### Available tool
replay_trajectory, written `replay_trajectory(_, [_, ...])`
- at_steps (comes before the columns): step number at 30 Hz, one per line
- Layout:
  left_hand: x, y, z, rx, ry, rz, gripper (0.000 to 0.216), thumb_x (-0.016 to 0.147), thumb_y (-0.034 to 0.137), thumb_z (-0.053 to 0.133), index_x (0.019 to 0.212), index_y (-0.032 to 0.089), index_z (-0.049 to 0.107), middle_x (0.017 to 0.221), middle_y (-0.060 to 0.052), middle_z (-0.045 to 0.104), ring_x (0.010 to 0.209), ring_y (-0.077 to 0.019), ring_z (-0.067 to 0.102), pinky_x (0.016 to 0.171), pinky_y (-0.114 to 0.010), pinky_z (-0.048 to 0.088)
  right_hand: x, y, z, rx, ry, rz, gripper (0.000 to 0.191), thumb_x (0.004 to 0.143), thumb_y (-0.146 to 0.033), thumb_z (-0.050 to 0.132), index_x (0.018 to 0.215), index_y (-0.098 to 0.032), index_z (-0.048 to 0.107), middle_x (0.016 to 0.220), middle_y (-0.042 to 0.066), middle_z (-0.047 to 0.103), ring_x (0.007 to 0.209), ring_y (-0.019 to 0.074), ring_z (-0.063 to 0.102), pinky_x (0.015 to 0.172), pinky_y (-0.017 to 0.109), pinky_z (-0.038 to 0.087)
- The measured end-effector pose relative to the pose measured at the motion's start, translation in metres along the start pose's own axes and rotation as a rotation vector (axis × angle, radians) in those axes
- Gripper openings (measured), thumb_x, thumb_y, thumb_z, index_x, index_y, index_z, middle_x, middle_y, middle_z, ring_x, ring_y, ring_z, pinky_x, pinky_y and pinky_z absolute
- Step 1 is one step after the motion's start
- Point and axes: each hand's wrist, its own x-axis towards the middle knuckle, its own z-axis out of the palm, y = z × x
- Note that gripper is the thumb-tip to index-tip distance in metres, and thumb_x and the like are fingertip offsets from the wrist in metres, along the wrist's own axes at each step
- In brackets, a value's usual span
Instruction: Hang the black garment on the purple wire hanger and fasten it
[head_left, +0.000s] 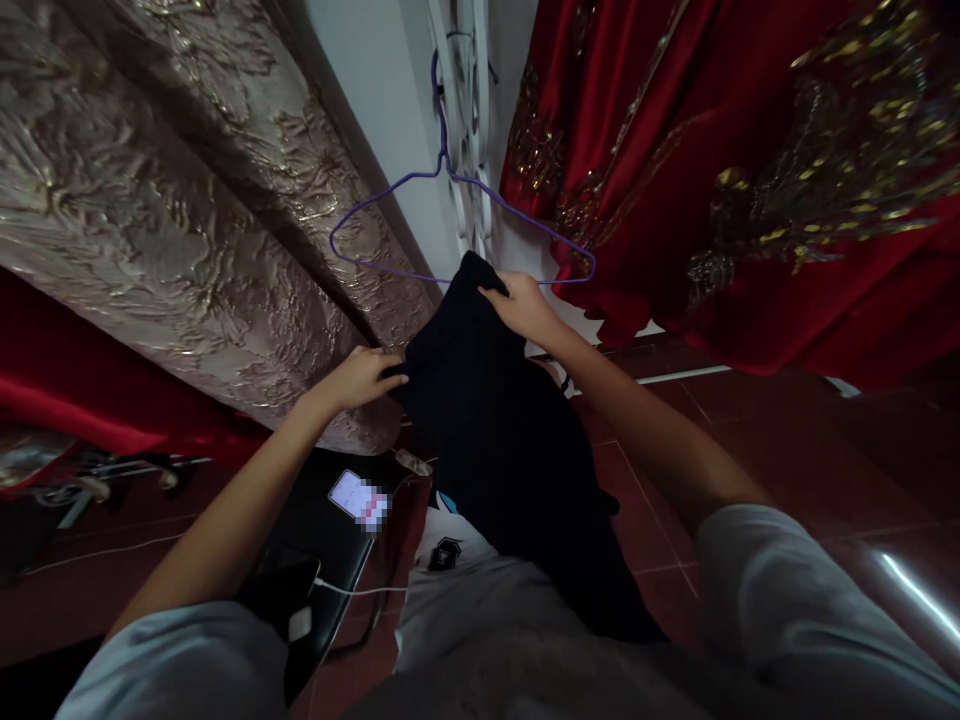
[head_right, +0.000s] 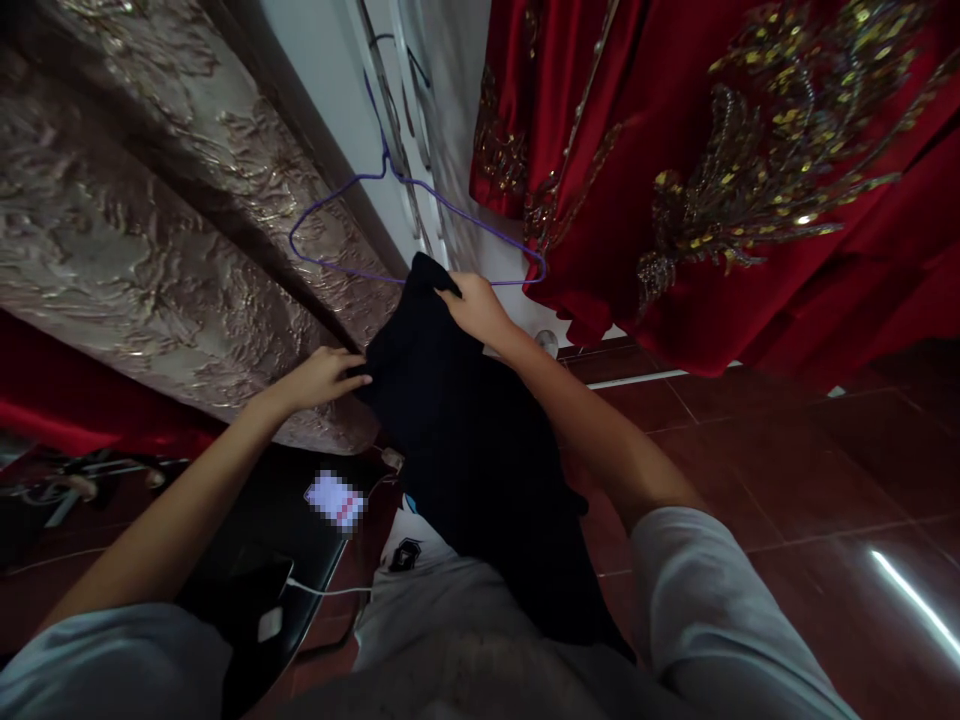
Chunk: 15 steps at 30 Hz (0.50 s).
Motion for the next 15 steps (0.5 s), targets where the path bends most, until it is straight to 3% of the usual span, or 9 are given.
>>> replay_trajectory(3, [-0.014, -0.009, 0.017, 0.040, 0.001, -0.068, 0.036, 0.100, 0.046, 0.050, 0.107, 0.019, 0.071, 0.101, -0.014, 0.072, 0.109, -0.0330, 0.059, 0.100, -0.048, 0.037, -0.017, 0.004, -0.024, -0.045, 0.039, -0.038, 0.019, 0.088, -0.030, 0.064, 0.074, -0.019, 0.059, 0.069, 0.000, 0.051, 0.069, 0.0167, 0.053, 0.068, 0.033, 0.049])
replay_trajectory(5, [-0.022, -0.017, 0.015, 0.034, 0.098, -0.138, 0.034, 0.099, 0.044, 0.048, 0.102, 0.020, 0.071, 0.097, -0.013, 0.069, 0.110, -0.0343, 0.055, 0.101, -0.052, 0.034, -0.025, -0.003, -0.044, -0.111, 0.093, -0.045, 0.031, 0.086, -0.033, 0.068, 0.064, -0.020, 0.051, 0.064, -0.001, 0.043, 0.065, 0.0153, 0.047, 0.066, 0.033, 0.048])
replay_trajectory(8, [-0.030, -0.025, -0.011, -0.014, 0.404, -0.205, 0.029, 0.098, 0.044, 0.050, 0.099, 0.021, 0.069, 0.096, -0.010, 0.065, 0.112, -0.0358, 0.051, 0.105, -0.058, 0.030, -0.024, -0.014, -0.062, -0.197, 0.149, -0.015, 0.042, 0.084, -0.030, 0.068, 0.056, -0.021, 0.037, 0.060, -0.001, 0.033, 0.062, 0.0143, 0.042, 0.067, 0.034, 0.048])
replay_trajectory(11, [-0.027, -0.017, -0.049, -0.124, 0.747, -0.184, 0.031, 0.098, 0.048, 0.053, 0.096, 0.019, 0.065, 0.099, -0.008, 0.061, 0.113, -0.0333, 0.050, 0.105, -0.053, 0.033, -0.017, -0.017, -0.060, -0.203, 0.208, 0.013, 0.045, 0.083, -0.027, 0.066, 0.055, -0.022, 0.032, 0.059, -0.001, 0.029, 0.061, 0.0142, 0.041, 0.066, 0.035, 0.050])
replay_trajectory(13, [-0.017, -0.005, -0.071, -0.266, 0.856, -0.114, 0.037, 0.101, 0.053, 0.049, 0.096, 0.019, 0.062, 0.094, -0.005, 0.058, 0.103, -0.0265, 0.054, 0.096, -0.044, 0.040, -0.017, -0.015, -0.050, -0.158, 0.215, 0.042, 0.046, 0.083, -0.028, 0.066, 0.054, -0.023, 0.031, 0.057, -0.001, 0.030, 0.060, 0.0143, 0.042, 0.064, 0.034, 0.051])
replay_trajectory(15, [-0.003, 0.010, -0.087, -0.385, 0.880, -0.032, 0.041, 0.103, 0.057, 0.046, 0.098, 0.019, 0.061, 0.091, -0.003, 0.057, 0.092, -0.0208, 0.055, 0.089, -0.038, 0.044, -0.021, -0.012, -0.039, -0.099, 0.166, 0.073, 0.043, 0.086, -0.034, 0.066, 0.055, -0.022, 0.038, 0.057, -0.001, 0.036, 0.060, 0.0155, 0.046, 0.063, 0.036, 0.054])
